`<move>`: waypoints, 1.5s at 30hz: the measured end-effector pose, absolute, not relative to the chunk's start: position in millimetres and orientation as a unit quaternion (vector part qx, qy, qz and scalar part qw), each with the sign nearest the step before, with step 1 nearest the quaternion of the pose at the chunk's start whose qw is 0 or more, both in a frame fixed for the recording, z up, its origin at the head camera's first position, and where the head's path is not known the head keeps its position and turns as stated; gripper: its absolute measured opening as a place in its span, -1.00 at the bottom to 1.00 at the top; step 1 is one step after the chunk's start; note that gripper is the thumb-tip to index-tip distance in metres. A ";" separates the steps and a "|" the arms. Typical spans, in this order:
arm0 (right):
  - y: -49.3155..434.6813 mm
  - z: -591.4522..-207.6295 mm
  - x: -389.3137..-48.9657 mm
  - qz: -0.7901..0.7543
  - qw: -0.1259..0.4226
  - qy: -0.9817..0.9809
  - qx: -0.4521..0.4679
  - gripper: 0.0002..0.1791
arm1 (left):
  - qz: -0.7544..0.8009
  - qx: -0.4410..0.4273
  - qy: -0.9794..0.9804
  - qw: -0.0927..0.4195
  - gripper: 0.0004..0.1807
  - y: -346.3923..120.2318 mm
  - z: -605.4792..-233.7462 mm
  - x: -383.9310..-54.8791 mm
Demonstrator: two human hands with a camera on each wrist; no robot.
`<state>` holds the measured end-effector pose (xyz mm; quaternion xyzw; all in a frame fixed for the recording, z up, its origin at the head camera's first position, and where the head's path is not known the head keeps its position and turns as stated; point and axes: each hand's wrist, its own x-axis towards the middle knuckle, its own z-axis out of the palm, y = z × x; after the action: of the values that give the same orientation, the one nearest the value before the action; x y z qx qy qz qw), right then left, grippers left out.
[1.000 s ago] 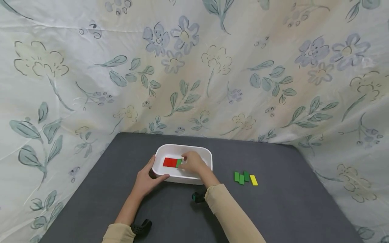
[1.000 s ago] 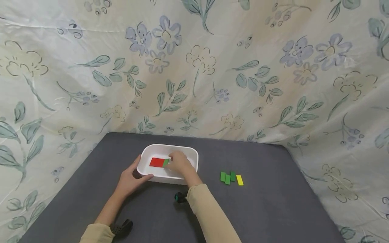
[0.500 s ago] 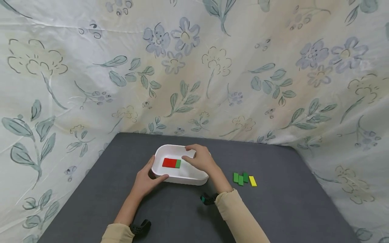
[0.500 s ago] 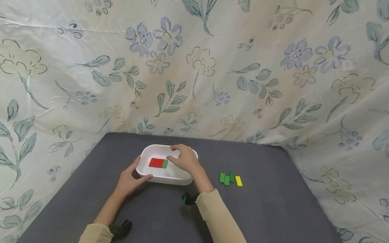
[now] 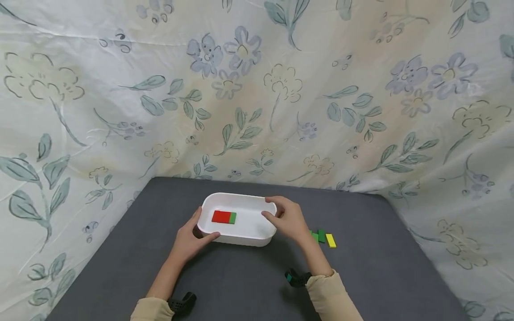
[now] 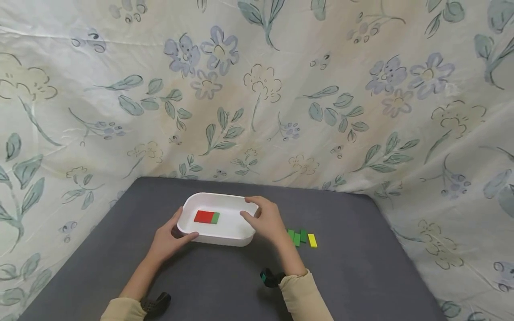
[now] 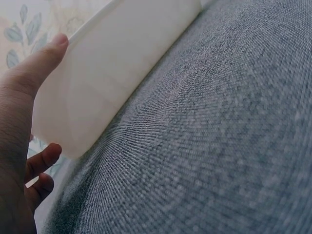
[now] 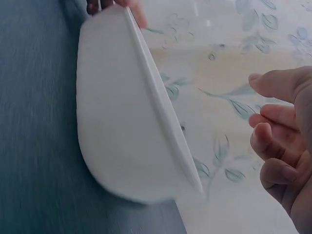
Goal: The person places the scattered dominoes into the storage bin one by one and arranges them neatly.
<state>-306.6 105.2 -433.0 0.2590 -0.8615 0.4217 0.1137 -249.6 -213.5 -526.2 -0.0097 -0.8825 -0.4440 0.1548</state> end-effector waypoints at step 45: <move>257.0 -508.2 -335.8 0.243 0.006 -0.939 0.243 -0.41 | -0.443 -0.006 -0.884 0.148 0.25 -209.9 -524.6 -247.0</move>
<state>-335.8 257.0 -508.2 0.2429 -0.9390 0.2432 0.0056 -247.0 -209.9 -524.6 -0.0059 -0.8842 -0.4431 0.1479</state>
